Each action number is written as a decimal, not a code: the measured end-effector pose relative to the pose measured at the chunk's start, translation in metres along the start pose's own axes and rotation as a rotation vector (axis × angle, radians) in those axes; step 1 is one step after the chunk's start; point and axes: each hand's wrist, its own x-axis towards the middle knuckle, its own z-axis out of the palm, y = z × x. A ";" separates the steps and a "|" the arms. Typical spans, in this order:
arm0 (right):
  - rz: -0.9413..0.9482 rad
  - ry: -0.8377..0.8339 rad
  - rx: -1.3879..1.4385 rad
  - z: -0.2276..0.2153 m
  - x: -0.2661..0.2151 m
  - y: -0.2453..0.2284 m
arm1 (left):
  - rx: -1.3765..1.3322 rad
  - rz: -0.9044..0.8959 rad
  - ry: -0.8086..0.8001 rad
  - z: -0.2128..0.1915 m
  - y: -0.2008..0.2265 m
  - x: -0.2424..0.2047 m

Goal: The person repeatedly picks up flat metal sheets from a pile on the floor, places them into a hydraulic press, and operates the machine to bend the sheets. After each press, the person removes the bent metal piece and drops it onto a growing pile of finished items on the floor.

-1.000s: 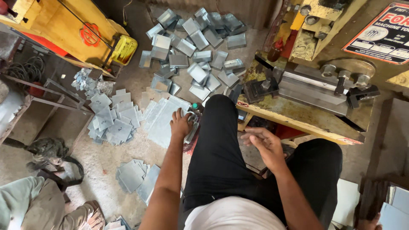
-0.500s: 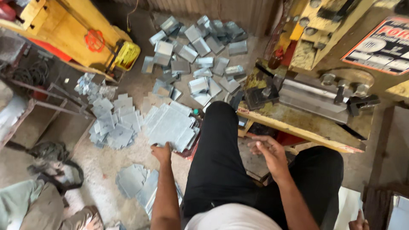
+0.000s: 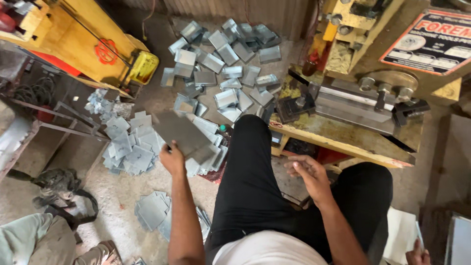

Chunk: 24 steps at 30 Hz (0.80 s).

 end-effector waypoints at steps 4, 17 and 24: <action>-0.019 -0.008 0.007 -0.009 0.001 0.006 | -0.477 0.166 -0.192 -0.038 0.069 -0.024; -0.011 0.074 0.419 -0.089 -0.069 -0.033 | -0.802 -0.319 -1.387 0.069 0.192 -0.208; 0.029 0.401 0.394 -0.115 -0.067 -0.024 | -0.334 -0.079 -1.573 0.098 0.226 -0.237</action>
